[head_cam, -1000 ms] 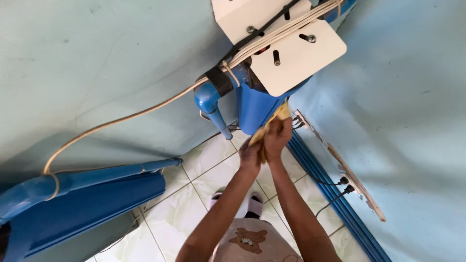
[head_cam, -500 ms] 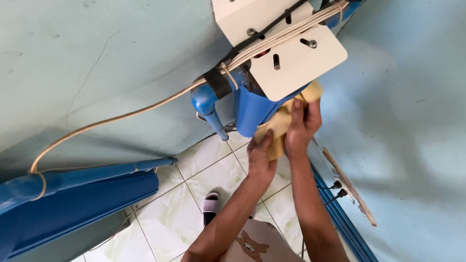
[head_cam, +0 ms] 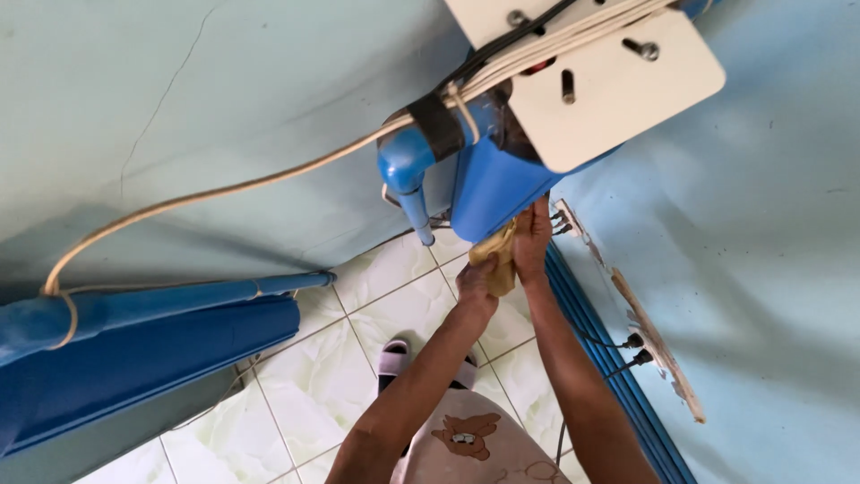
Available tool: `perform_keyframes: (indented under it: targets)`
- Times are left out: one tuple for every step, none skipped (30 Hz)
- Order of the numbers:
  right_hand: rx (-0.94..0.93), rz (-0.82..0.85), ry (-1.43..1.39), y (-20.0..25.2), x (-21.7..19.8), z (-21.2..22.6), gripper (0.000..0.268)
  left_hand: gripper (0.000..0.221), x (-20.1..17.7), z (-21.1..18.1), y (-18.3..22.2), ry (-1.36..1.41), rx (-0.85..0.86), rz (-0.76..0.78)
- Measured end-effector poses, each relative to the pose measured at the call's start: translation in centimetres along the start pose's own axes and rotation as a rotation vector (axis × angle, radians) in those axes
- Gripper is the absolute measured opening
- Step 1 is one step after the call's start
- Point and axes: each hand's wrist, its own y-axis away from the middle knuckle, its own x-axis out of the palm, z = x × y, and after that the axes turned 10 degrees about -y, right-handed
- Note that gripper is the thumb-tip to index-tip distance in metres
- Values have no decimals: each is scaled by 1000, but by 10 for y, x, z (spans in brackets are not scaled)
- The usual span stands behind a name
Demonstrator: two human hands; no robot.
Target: Wiping down water filtration units, pipes, and a stainless steel control panel with a cloth.
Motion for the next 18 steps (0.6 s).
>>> perform_keyframes:
  targets:
    - [4,0,1,13,-7,-8,28,39,-16,12,-7,1,-2,-3]
    - [20,-18,164,22,-13,-16,23,39,-27,22,-16,-56,39,-68]
    - [36,-36,326,30,-19,-24,18,39,-38,32,-24,-114,80,-133]
    - [31,-39,327,41,-12,-8,18,39,-38,22,0,-115,81,-127]
    - [55,-98,334,51,-4,8,16,37,-37,13,23,-106,162,-106]
    - [81,-158,342,62,3,23,14,35,-37,4,47,-98,241,-85]
    - [77,-162,343,62,20,49,14,35,-19,-19,81,-100,240,-80]
    - [0,-183,253,64,36,74,16,32,-3,-42,115,-144,360,-48]
    - [-77,-203,162,66,52,98,19,30,13,-64,149,-189,481,-15]
    - [-76,-211,165,64,61,109,19,30,24,-79,164,-195,476,-13]
    - [-234,-180,254,63,71,120,19,30,36,-94,177,-247,610,40]
    - [-395,-145,345,60,79,130,18,29,48,-109,190,-297,744,100]
    - [-397,-153,350,54,82,124,18,29,50,-113,182,-301,739,107]
    - [-485,-158,447,48,86,118,18,27,52,-118,174,-434,918,91]
    - [-573,-162,545,43,89,111,18,25,54,-122,166,-568,1097,74]
    - [-572,-168,552,45,88,103,18,25,50,-124,151,-572,1091,80]
    - [-589,-186,603,48,87,94,18,28,45,-125,136,-679,1297,94]
    - [-611,-206,651,48,87,85,19,32,42,-127,120,-784,1509,111]
